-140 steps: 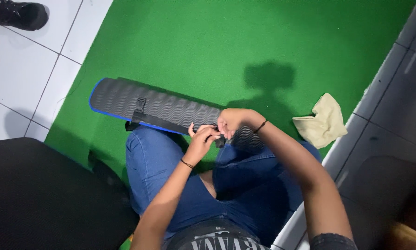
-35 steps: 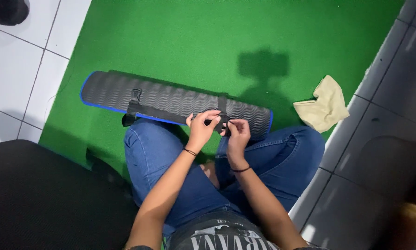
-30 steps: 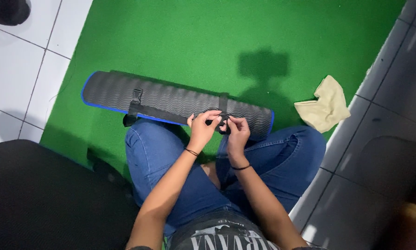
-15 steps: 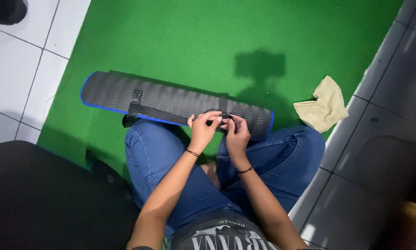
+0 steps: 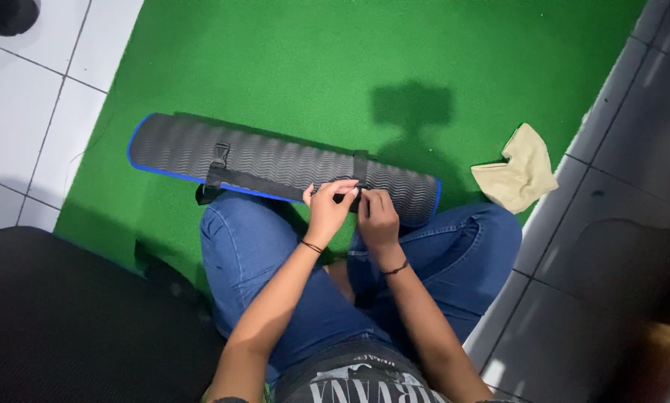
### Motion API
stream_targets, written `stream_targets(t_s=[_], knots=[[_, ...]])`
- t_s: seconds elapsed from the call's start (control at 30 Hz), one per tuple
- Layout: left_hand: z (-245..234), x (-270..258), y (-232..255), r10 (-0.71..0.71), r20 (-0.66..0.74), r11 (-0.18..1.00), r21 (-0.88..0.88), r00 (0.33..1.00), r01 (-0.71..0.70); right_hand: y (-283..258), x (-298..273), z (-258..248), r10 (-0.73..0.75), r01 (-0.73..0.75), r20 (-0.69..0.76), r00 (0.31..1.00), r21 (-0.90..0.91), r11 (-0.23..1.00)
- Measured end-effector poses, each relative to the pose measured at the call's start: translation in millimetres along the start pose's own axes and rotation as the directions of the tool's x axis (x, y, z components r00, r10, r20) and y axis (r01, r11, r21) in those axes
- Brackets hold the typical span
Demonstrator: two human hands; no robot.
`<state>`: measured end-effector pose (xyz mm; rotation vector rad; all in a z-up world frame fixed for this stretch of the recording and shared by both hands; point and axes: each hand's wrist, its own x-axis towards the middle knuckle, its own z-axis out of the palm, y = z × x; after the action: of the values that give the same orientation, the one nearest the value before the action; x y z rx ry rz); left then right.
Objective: Securing a rolled-up mat by threading a strap through a buckle and tightening it.
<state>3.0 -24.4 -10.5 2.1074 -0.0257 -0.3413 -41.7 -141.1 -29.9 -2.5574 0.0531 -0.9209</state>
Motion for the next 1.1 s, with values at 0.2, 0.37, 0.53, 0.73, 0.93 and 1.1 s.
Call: stream_targets(t_s=[0.2, 0.37, 0.53, 0.73, 0.93, 1.1], knots=[[1.4, -0.1, -3.1, 0.016, -0.006, 1.0, 0.007, 1.0, -0.016, 8.4, -2.5, 0.0, -0.099, 0.101, 0.041, 0.994, -0.066, 0.993], [1.7, 0.3, 0.0, 0.013, -0.013, 1.0, 0.015, 1.0, -0.012, 13.3, -1.1, -0.4, -0.134, 0.141, 0.057, 0.989, -0.148, 0.979], [1.0, 1.1, 0.5, 0.002, -0.005, 1.0, 0.027, 1.0, -0.002, 17.6, -3.1, -4.8, -0.042, 0.049, 0.124, 0.991, -0.056, 0.997], [1.7, 2.1, -2.3, -0.006, 0.015, 1.0, 0.026, 1.0, 0.005, 24.6, -16.9, -8.7, 0.571, -0.632, 0.287, 0.769, 0.468, 0.617], [-1.5, 1.0, 0.1, 0.009, 0.049, 0.999, 0.038, 0.999, -0.011, 34.5, -34.0, 2.2, 0.714, -0.81, 0.528, 0.459, 0.58, 0.091], [-3.5, 1.7, 0.8, 0.004, 0.057, 0.999, 0.032, 0.998, -0.006, 11.7, -16.2, -20.1, 0.719, -0.757, 0.514, 0.469, 0.653, 0.027]])
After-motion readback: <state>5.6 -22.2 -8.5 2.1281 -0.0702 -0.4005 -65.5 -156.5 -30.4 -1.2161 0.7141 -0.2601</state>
